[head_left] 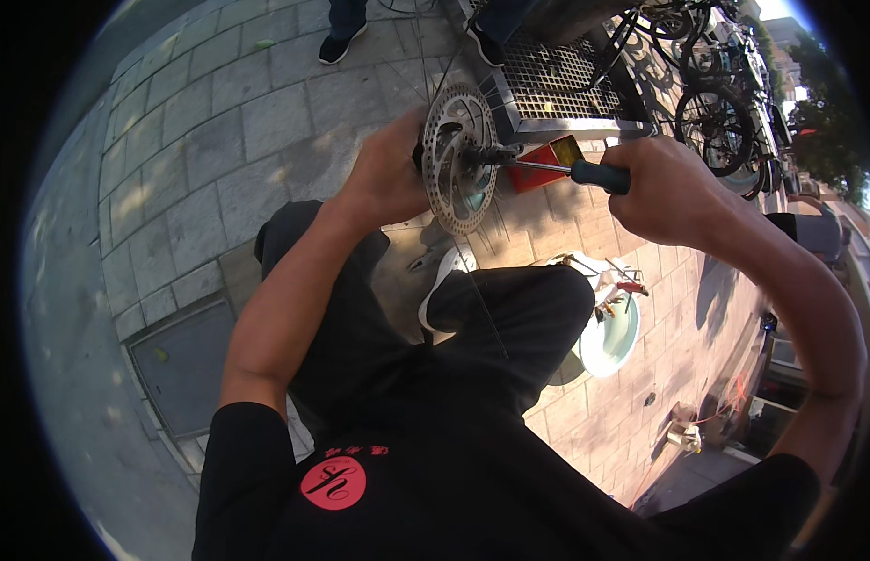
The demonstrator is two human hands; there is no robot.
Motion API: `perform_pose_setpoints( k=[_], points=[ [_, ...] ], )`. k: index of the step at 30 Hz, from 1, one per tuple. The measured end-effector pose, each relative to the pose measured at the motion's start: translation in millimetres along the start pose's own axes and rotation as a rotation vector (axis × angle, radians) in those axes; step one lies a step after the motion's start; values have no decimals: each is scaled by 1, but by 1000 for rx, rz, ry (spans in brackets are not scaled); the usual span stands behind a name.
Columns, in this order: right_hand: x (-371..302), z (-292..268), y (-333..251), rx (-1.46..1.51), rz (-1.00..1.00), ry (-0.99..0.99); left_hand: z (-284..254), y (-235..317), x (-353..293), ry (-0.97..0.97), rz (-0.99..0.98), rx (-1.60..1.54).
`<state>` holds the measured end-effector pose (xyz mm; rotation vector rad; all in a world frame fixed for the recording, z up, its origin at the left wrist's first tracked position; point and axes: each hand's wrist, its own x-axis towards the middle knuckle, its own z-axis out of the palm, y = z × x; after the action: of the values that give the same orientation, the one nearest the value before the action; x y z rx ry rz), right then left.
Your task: The person removes a bicycle wheel and uses a screwdriver to detach the brake disc. They then adjust the spokes and hub components by hand.
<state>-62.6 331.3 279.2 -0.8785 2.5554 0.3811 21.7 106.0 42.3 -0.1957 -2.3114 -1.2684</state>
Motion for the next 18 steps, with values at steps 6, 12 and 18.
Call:
perform_pose_setpoints(
  k=[6, 12, 18],
  points=[
    [-1, -3, 0, -183, -109, 78, 1, 4, -2, -31, 52, 110],
    [0, 6, 17, -586, -429, 440, 6, 8, 3, -122, -28, 9],
    [-19, -26, -4, -433, -387, 481, 2, 21, 11, -125, -45, -331]
  ],
)
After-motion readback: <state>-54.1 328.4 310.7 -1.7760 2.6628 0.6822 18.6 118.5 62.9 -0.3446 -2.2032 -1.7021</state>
